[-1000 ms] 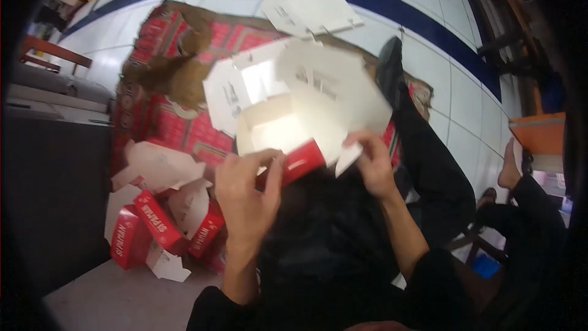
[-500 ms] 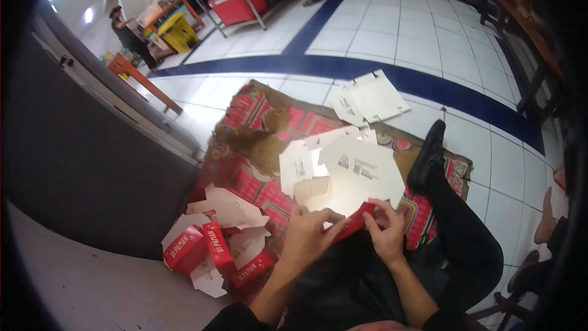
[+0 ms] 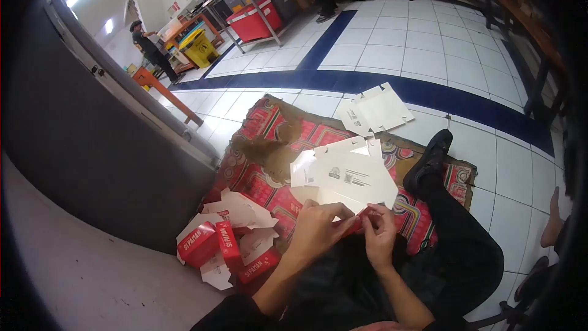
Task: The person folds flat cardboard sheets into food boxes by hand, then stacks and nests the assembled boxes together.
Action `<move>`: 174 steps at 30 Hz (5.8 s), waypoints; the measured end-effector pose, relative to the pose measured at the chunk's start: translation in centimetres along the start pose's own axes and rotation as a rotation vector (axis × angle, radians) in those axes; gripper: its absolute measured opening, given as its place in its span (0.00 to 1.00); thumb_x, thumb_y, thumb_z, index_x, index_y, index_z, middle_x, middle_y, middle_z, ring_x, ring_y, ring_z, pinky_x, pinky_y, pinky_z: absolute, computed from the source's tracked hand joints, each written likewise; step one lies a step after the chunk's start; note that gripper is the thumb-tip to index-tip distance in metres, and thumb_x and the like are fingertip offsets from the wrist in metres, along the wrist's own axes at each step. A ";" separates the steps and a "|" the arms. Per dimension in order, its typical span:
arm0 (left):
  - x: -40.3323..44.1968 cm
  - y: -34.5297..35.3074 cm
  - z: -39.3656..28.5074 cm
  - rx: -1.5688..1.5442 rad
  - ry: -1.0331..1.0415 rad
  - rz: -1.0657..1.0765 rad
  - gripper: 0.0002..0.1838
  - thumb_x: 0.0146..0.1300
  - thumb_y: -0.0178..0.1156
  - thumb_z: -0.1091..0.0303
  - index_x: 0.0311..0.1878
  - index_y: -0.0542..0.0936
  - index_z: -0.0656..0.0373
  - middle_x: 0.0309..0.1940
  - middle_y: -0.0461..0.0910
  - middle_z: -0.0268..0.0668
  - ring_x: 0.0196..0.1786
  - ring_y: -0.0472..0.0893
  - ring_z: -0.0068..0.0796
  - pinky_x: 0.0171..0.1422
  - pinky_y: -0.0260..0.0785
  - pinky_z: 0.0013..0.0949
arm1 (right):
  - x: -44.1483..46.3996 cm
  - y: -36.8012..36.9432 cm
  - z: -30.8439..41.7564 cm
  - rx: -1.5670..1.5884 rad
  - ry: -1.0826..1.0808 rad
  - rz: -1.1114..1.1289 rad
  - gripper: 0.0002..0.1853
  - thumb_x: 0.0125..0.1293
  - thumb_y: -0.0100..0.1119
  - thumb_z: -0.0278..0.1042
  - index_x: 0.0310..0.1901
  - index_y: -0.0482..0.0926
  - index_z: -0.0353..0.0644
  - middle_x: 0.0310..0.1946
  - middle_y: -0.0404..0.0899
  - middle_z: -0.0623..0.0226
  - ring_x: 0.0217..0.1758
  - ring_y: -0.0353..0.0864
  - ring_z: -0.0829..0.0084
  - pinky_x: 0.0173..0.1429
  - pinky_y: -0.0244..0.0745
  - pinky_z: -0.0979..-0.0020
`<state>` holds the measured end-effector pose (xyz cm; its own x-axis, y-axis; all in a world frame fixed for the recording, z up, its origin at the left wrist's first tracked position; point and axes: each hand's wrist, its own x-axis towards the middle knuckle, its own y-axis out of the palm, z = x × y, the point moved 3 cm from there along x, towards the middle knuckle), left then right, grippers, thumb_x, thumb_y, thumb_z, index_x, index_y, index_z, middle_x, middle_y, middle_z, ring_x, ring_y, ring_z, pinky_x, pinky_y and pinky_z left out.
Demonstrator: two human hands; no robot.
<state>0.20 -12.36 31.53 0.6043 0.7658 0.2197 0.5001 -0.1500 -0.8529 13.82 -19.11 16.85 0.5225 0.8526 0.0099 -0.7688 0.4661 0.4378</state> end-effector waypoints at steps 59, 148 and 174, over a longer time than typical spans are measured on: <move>32.4 27.2 32.8 0.917 0.208 0.422 0.24 0.66 0.61 0.62 0.65 0.89 0.50 0.87 0.63 0.41 0.89 0.61 0.45 0.86 0.58 0.64 | 0.4 -1.5 -12.6 0.133 0.619 0.578 0.21 0.81 0.68 0.35 0.69 0.78 0.37 0.54 0.85 0.62 0.52 0.87 0.75 0.54 0.85 0.70; -0.2 5.5 8.9 0.148 -0.035 0.595 0.14 0.76 0.64 0.63 0.46 0.91 0.65 0.27 0.88 0.50 0.28 0.88 0.49 0.37 0.77 0.47 | 0.9 -3.2 -3.8 -0.459 -0.327 0.530 0.10 0.65 0.73 0.32 0.43 0.83 0.39 0.42 0.81 0.59 0.46 0.86 0.55 0.49 0.79 0.56; -1.2 5.1 6.1 -0.012 0.114 0.562 0.06 0.72 0.68 0.73 0.48 0.89 0.63 0.38 0.88 0.49 0.35 0.90 0.45 0.38 0.79 0.44 | 0.3 -1.1 -2.9 -0.672 -0.181 0.666 0.20 0.66 0.72 0.29 0.58 0.79 0.42 0.57 0.80 0.60 0.61 0.84 0.55 0.61 0.82 0.56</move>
<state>-1.77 -10.28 24.03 0.8421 0.4943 -0.2158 0.0893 -0.5224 -0.8480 13.80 -18.66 13.72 -0.0918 0.9680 0.2336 -0.9494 -0.0143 -0.3136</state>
